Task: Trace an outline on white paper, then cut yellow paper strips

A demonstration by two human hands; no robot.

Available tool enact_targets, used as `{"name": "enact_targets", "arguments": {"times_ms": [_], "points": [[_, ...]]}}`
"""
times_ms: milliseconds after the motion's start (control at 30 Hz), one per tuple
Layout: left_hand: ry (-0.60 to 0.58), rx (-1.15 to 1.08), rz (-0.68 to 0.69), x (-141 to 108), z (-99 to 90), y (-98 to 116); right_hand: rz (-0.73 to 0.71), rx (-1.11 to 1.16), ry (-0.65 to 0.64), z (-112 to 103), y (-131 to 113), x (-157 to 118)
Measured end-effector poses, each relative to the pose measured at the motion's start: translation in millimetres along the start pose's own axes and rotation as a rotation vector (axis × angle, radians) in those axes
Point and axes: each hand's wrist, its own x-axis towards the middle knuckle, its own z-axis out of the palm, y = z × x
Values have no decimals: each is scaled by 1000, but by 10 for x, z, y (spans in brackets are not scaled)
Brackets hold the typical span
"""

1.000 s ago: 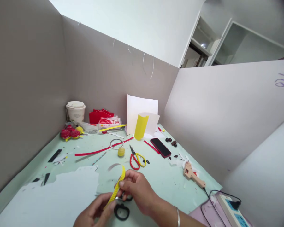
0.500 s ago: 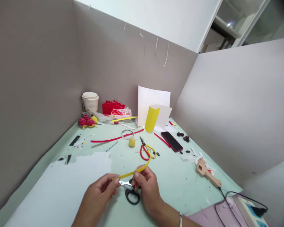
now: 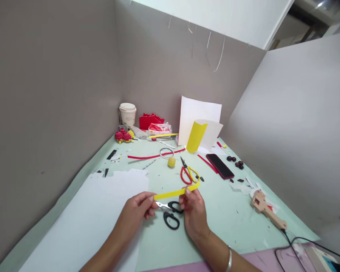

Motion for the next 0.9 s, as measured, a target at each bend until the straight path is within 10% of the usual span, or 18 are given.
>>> {"name": "enact_targets", "arguments": {"times_ms": [200, 433, 500, 700, 900], "points": [[-15, 23, -11, 0, -18, 1, -129, 87, 120, -37, -124, 153], [-28, 89, 6, -2, -20, -16, -453, -181, 418, -336, -802, 555], [-48, 108, 13, 5, -3, -40, -472, -467, 288, -307, -914, 487], [-180, 92, 47, -16, 69, -48, -528, -1104, -631, 27, -642, 59], [-146, 139, 41, -50, 65, 21, -417, -1256, -643, 27, -459, 38]]}}
